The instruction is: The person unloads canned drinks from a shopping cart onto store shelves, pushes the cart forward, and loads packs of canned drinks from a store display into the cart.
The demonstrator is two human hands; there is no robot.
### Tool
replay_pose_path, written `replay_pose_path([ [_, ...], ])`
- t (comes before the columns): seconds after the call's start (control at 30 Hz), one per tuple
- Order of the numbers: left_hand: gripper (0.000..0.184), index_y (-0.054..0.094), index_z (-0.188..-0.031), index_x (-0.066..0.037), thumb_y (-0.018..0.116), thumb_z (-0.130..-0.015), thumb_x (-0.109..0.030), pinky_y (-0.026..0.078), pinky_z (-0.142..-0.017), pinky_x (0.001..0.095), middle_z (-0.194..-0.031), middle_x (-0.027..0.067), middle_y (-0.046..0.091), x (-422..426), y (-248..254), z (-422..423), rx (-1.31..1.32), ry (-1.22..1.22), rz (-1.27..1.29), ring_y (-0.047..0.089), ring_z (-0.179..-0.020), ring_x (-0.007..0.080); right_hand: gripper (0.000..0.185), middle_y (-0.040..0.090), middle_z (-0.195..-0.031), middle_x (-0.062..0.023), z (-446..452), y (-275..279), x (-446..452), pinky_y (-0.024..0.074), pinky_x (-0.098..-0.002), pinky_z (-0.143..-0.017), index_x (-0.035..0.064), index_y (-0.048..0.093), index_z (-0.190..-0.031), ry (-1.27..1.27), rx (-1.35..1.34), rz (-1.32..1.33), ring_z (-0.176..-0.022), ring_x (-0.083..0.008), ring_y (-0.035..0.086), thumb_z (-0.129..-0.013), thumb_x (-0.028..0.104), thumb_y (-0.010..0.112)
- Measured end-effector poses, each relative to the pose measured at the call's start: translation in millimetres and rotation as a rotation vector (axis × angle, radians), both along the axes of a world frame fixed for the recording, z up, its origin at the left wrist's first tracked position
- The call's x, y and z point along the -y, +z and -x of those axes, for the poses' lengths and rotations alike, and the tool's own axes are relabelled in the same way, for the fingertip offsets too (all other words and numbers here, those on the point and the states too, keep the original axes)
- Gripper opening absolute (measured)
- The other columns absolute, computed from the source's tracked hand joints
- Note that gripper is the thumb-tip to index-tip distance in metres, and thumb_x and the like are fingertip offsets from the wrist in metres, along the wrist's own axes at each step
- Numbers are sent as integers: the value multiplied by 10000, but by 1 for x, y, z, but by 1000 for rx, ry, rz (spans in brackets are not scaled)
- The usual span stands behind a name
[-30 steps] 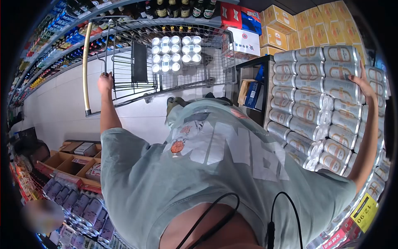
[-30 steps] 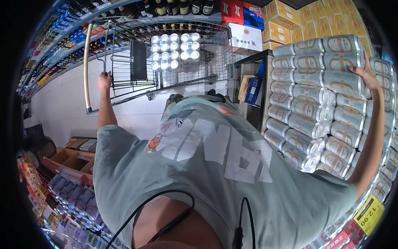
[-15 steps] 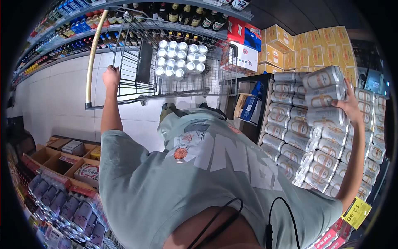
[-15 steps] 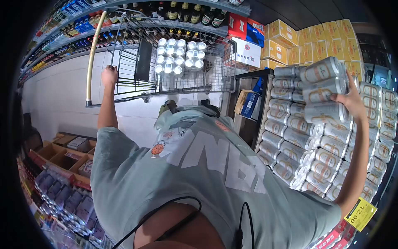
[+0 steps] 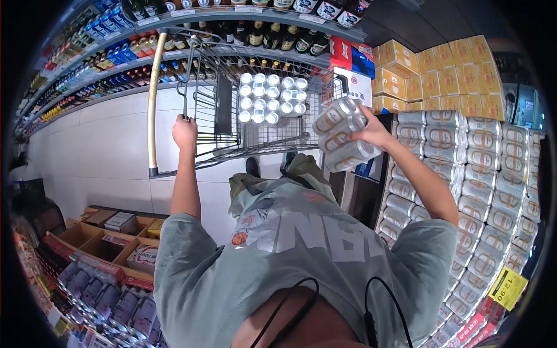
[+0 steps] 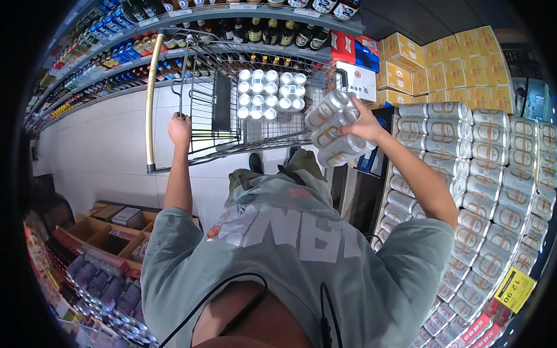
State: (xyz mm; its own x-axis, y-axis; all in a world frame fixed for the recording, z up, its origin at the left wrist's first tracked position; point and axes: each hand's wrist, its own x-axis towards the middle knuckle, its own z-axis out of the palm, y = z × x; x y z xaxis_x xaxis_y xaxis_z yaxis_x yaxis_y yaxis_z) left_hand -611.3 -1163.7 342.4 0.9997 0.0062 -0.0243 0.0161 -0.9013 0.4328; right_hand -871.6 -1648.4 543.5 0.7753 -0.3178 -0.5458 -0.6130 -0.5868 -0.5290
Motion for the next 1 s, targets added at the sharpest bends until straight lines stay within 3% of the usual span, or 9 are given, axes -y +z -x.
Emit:
replay_pose_path([
  [0.13, 233, 676, -937, -27, 651, -821, -228, 542, -697, 467, -771, 207, 692, 3, 9, 0, -20, 21, -12, 684, -741, 384, 1299, 363, -1485, -272, -31, -119, 29, 348, -365, -1111, -68, 183, -1505, -123, -9, -32, -1339, -367, 431, -522, 425, 875],
  [0.2, 225, 678, -929, -31, 645, -822, -226, 536, -688, 472, -758, 213, 685, 5, 15, 0, -43, 40, -5, 676, -730, 392, 1316, 293, -1522, -263, -32, -208, 67, 394, -435, -1077, 68, 149, -1549, -76, 68, 350, -1279, -442, 476, -527, 455, 882],
  [0.23, 217, 681, -921, -36, 638, -822, -224, 529, -678, 477, -745, 219, 678, 7, 19, 1, -69, 55, 6, 669, -720, 401, 1316, 293, -1522, -263, -45, -198, 60, 394, -435, -1077, 68, 149, -1549, -75, 66, 338, -1279, -442, 476, -527, 455, 882],
  [0.33, 175, 675, -902, -55, 638, -822, -207, 512, -693, 479, -753, 214, 673, 14, 26, -1, -119, 132, 13, 657, -747, 414, 1238, 163, -1582, -212, -80, -195, 48, 400, -529, -1040, 399, 157, -1537, -350, -239, 402, -1216, -502, 508, -538, 471, 884],
  [0.47, 143, 665, -895, -64, 645, -833, -191, 491, -669, 475, -735, 195, 666, 13, 25, 1, -142, 129, 21, 645, -729, 412, 1189, 211, -1561, -190, -94, -248, 66, 410, -506, -1021, 401, 217, -1517, -481, -178, 369, -1212, -489, 515, -534, 408, 885],
  [0.63, 148, 660, -891, -58, 647, -863, -203, 469, -560, 374, -616, 137, 628, 34, 42, 4, -187, 201, -25, 632, -556, 255, 1113, 256, -1531, -169, -110, -306, 75, 420, -516, -978, 370, 310, -1482, -586, -167, 411, -1151, -466, 538, -526, 373, 879],
  [0.7, 166, 650, -882, -37, 649, -881, -203, 463, -538, 352, -607, 100, 630, 13, 20, 6, -176, 174, 67, 607, -532, 197, 1063, 298, -1494, -160, -112, -331, 79, 431, -528, -929, 344, 374, -1452, -581, -113, 492, -1095, -469, 541, -514, 356, 875],
  [0.87, 148, 647, -935, -28, 637, -921, -175, 459, -504, 271, -661, 38, 631, 17, 27, 6, -247, 177, 123, 593, -569, 99, 1017, 322, -1459, -152, -124, -378, 81, 415, -547, -936, 301, 426, -1410, -574, 41, 480, -1146, -478, 479, -508, 322, 895],
  [1.0, 143, 624, -944, -20, 635, -921, -161, 480, -518, 235, -705, 23, 615, 16, 24, 5, -262, 215, 169, 588, -590, 89, 914, 329, -1437, -138, -132, -386, 55, 390, -565, -942, 242, 484, -1349, -528, 91, 576, -1193, -453, 408, -533, 274, 894],
])
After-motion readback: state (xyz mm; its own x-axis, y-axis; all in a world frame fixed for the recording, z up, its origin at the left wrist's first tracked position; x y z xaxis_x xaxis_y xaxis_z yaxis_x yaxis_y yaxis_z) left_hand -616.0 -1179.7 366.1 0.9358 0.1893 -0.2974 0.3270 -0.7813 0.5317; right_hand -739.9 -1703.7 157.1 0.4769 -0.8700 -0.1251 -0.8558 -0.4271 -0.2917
